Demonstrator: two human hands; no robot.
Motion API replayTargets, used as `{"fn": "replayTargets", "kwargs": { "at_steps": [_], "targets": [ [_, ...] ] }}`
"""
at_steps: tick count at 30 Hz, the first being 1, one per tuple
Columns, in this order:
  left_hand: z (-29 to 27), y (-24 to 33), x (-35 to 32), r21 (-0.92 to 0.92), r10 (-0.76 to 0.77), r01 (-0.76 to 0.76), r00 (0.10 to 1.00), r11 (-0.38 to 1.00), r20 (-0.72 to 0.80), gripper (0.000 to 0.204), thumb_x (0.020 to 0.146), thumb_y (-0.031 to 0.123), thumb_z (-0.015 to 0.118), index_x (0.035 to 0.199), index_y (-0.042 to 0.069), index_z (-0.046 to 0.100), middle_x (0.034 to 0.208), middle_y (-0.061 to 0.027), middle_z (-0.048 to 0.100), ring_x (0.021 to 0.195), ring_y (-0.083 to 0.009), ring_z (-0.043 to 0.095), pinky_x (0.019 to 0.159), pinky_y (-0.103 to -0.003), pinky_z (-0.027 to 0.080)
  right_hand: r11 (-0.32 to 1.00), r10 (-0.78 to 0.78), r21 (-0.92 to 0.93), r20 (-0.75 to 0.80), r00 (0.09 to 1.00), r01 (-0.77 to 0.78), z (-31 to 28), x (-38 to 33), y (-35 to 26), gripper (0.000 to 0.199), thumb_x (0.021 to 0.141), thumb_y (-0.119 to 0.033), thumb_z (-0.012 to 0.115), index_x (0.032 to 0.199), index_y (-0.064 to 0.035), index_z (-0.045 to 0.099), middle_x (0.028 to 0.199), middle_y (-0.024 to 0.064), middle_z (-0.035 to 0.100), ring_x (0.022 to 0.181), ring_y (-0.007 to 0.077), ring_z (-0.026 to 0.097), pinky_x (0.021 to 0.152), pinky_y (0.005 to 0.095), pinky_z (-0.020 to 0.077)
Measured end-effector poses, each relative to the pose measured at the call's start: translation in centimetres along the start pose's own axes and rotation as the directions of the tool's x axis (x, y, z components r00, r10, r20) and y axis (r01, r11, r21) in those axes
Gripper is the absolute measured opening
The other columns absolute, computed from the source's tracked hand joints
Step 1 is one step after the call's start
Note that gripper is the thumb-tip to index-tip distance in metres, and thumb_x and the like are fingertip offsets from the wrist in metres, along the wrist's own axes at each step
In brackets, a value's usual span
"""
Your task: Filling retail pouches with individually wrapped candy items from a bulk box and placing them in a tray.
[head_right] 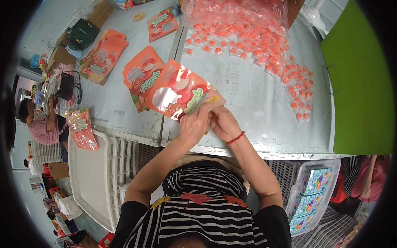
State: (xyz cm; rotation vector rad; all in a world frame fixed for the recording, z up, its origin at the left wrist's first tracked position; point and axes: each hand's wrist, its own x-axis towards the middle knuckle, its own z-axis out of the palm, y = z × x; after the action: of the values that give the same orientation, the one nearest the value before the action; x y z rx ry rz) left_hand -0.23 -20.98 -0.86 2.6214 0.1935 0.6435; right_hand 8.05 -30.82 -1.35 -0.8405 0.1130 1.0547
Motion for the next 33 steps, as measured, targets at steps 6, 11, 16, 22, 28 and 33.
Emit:
{"fn": "replayTargets", "kwargs": {
  "at_steps": [6,11,16,22,28,33],
  "targets": [
    [1.1,4.4,-1.1,-0.028,0.165,-0.168,0.982,0.985,-0.087,0.044,0.075,0.009,0.066,0.117,0.004,0.054,0.072,-0.0141,0.064,0.055,-0.0278,0.063,0.045,-0.038,0.05,0.989,-0.023,0.15,0.145,0.989,0.001,-1.0,0.8,-0.7,0.021,0.094,-0.014,0.052,0.113,-0.0068,0.056,0.103,0.0075,0.061,0.092,0.0197,0.061,0.08,0.0353,0.0533],
    [-5.9,4.7,2.0,-0.183,0.403,-0.38,0.909,0.907,0.11,0.089,0.061,0.036,0.08,0.131,-0.002,0.041,0.13,-0.0253,0.044,0.12,-0.0431,0.045,0.094,-0.052,0.041,0.981,-0.1,0.19,0.336,0.937,0.037,1.0,-2.5,-3.0,0.031,0.101,-0.023,0.037,0.121,-0.0054,0.052,0.112,0.0094,0.06,0.101,0.0244,0.059,0.089,0.0388,0.0502],
    [-5.3,2.5,3.0,-0.08,0.434,-0.437,0.823,0.896,0.365,0.106,0.05,0.045,0.082,0.133,-0.004,0.038,0.146,-0.0263,0.023,0.135,-0.0472,0.02,0.104,-0.064,0.019,0.99,-0.136,0.07,0.175,0.975,0.126,-0.4,-0.1,1.2,0.04,0.101,-0.025,0.029,0.131,-0.0023,0.043,0.13,0.0138,0.049,0.121,0.0265,0.047,0.103,0.0395,0.0392],
    [-3.5,3.7,0.0,-0.102,0.374,-0.363,0.853,0.926,0.364,0.093,0.054,0.041,0.081,0.126,-0.004,0.044,0.14,-0.0283,0.029,0.129,-0.0494,0.028,0.1,-0.068,0.021,0.864,-0.333,-0.204,0.452,0.827,0.459,-8.7,6.4,10.4,0.043,0.101,-0.025,0.028,0.135,-0.0012,0.039,0.136,0.0149,0.043,0.13,0.0263,0.038,0.109,0.0385,0.0321],
    [-0.9,2.1,-1.2,0.121,0.384,-0.393,0.919,0.912,0.094,0.064,0.065,0.019,0.073,0.121,0.0,0.048,0.129,-0.0242,0.042,0.115,-0.0434,0.044,0.095,-0.062,0.033,0.894,0.236,-0.418,0.133,0.962,-0.162,0.2,-2.6,-2.7,0.037,0.094,-0.017,0.044,0.126,-0.0023,0.051,0.123,0.0124,0.054,0.114,0.0226,0.05,0.097,0.0326,0.0411],
    [-2.3,4.0,1.2,0.092,0.45,-0.461,0.885,0.883,0.122,0.055,0.071,0.001,0.061,0.124,0.006,0.049,0.117,-0.0208,0.049,0.1,-0.0349,0.055,0.094,-0.055,0.039,0.739,0.238,-0.673,0.318,0.918,0.042,-1.3,-4.3,-6.1,0.042,0.079,-0.007,0.061,0.121,-0.0067,0.059,0.104,0.0048,0.063,0.088,0.0078,0.056,0.072,0.0234,0.0475]
  ]
}}
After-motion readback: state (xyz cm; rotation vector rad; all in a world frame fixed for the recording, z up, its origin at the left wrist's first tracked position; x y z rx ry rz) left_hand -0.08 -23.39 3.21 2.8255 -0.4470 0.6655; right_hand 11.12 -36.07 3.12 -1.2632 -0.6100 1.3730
